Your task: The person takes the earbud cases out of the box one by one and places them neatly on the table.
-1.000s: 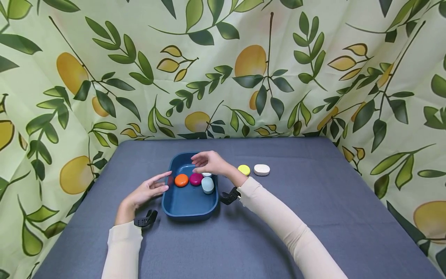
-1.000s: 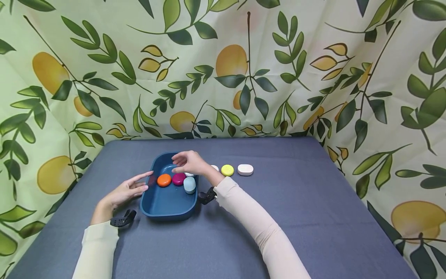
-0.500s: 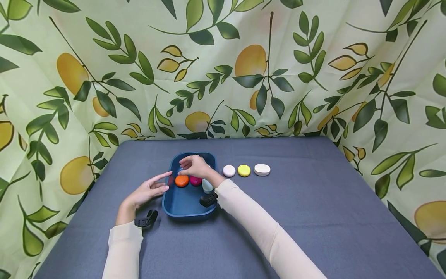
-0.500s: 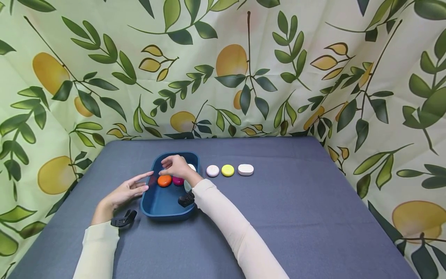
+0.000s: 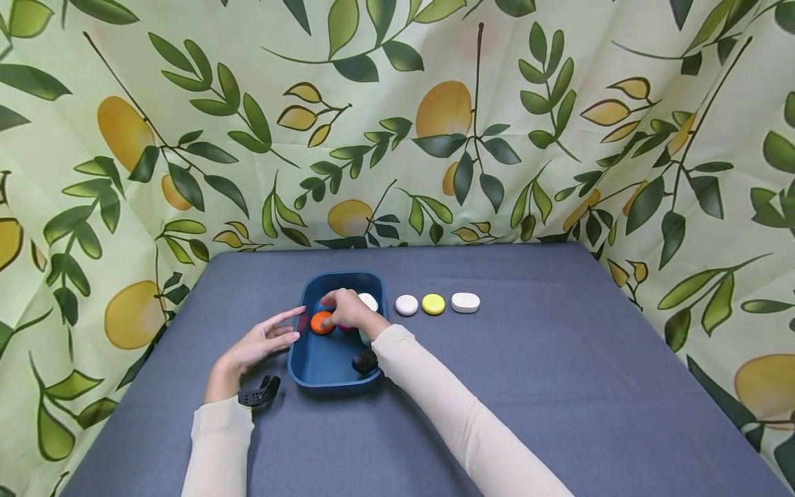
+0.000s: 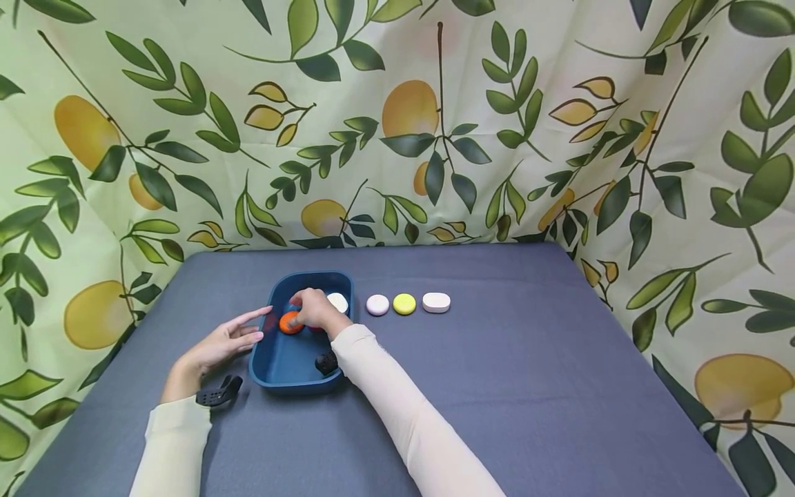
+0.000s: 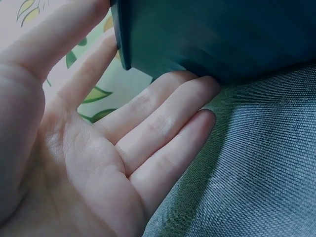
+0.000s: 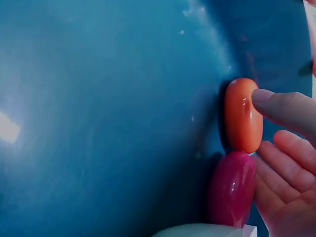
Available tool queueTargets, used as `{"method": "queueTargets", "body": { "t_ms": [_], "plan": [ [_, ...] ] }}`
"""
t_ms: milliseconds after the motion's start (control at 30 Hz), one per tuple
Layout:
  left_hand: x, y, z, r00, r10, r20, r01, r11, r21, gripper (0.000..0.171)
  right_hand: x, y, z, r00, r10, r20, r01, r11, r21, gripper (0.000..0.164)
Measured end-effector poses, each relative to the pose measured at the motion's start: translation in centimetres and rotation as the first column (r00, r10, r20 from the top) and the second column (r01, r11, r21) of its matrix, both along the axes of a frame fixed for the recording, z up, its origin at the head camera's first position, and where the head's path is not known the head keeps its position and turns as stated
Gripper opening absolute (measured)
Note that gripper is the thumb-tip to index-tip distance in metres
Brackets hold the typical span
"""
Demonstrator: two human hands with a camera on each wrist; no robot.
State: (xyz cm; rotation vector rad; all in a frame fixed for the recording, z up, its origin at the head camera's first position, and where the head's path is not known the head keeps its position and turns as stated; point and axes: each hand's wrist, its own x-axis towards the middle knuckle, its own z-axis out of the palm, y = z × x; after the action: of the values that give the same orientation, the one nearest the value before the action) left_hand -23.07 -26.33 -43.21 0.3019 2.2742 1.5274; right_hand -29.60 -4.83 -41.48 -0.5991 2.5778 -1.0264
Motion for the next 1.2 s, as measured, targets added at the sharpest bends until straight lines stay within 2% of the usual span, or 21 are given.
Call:
{"method": "queueTargets", "body": {
  "t_ms": [133,367,567,833,1033,1200],
  "plan": [
    [0.1,0.1,-0.1,1.000,0.002,0.005,-0.002,1.000,-0.008,0.067,0.1,-0.1,-0.3,0.999,0.045,-0.005,-0.044,0.997,0.056,0.052],
    [0.2,0.1,-0.1,1.000,-0.003,0.000,0.003,1.000,-0.002,0.067,0.1,-0.4,-0.4,0.990,0.123,-0.075,-0.108,0.979,0.171,0.046],
    [0.2,0.1,0.0,1.000,-0.005,-0.005,0.005,1.000,-0.009,0.067,0.1,-0.5,-0.2,0.984,0.151,-0.091,-0.131,0.972,0.194,0.044],
    [0.0,0.1,-0.1,1.000,-0.009,-0.014,0.009,1.000,-0.008,0.067,-0.1,0.3,0.7,0.993,0.072,-0.094,-0.063,0.994,0.094,0.046],
    [-0.1,0.1,-0.1,1.000,-0.004,-0.016,0.004,1.000,-0.002,0.067,-0.2,1.1,1.8,0.993,0.054,-0.101,-0.053,0.999,0.009,0.048],
    [-0.1,0.0,-0.1,1.000,0.005,-0.011,-0.005,1.000,-0.009,0.068,-0.1,1.7,2.9,0.996,0.050,-0.071,-0.054,0.997,-0.052,0.051]
  ]
}}
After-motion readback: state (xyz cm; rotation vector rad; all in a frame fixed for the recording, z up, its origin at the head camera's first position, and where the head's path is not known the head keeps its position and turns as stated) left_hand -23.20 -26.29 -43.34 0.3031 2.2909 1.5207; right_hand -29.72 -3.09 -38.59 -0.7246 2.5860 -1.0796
